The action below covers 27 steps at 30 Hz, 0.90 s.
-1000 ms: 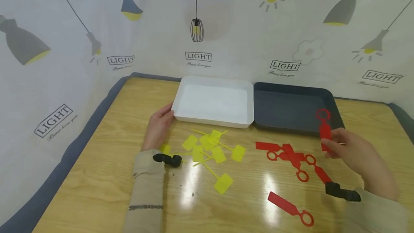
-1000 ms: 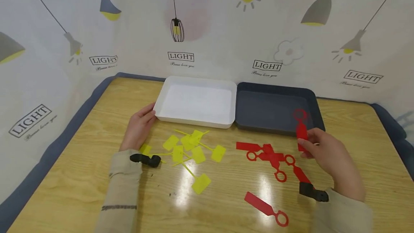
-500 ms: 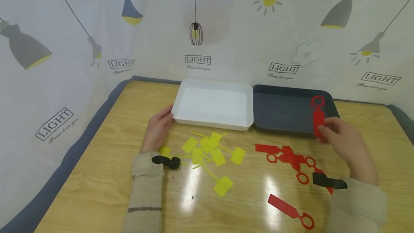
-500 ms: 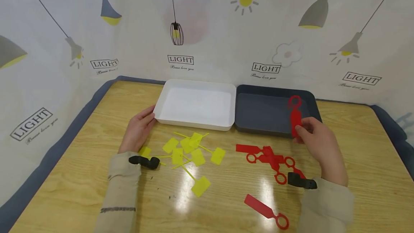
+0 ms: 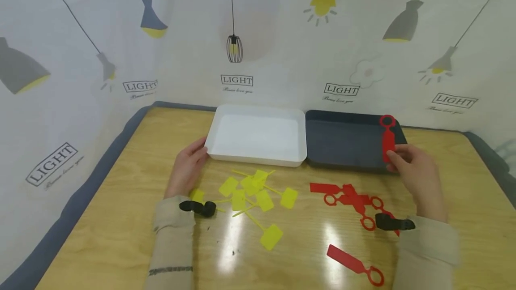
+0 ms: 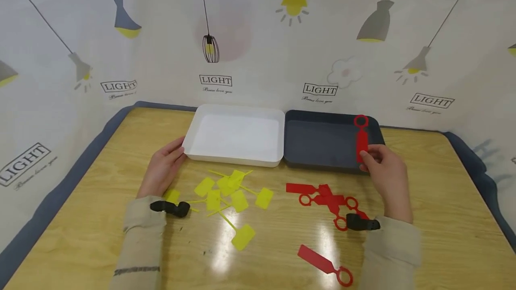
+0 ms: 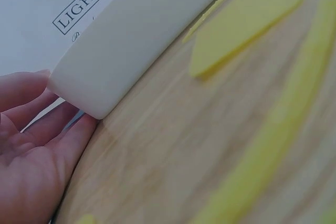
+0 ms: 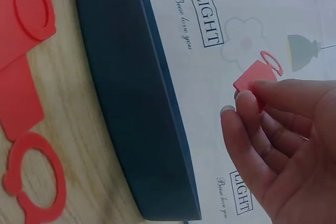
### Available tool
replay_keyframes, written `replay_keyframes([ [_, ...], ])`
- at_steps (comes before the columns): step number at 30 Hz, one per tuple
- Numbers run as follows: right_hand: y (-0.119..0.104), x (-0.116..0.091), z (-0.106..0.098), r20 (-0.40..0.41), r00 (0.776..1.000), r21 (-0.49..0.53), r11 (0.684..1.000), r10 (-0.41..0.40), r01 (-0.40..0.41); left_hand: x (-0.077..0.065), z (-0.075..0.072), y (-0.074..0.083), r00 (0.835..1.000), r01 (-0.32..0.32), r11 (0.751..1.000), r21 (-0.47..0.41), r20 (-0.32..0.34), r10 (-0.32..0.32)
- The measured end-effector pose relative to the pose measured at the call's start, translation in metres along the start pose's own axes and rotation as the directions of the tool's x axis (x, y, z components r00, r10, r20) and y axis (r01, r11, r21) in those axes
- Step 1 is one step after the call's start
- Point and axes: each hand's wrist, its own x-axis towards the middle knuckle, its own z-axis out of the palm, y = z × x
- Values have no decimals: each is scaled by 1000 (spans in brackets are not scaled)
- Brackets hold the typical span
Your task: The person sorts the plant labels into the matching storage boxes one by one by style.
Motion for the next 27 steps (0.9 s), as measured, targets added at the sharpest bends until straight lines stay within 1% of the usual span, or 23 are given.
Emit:
replay_keyframes([
  [4,7,1,5,-24,1000,1,1000,-5,5,-3,0,1,1000,8,1000,20,12,-8],
  [6,9,2,6,-38,999,25,1000,2,-1,-4,0,2,1000,13,999,32,11,-13],
  [11,14,9,10,-102,995,87,996,6,3,-6,-1,4,1000,14,999,33,-10,-14],
  [12,14,10,11,-110,994,83,997,1,8,-6,-2,5,1000,13,999,34,-14,-13],
  [16,18,12,15,-102,995,39,999,-21,25,-6,-4,5,1000,15,999,48,-12,-14],
  [18,19,12,16,-94,995,11,1000,-28,29,-6,-5,4,1000,17,999,48,0,-17],
  [27,23,11,16,-53,998,-50,998,-43,40,-2,-2,-2,1000,6,998,60,21,-7],
])
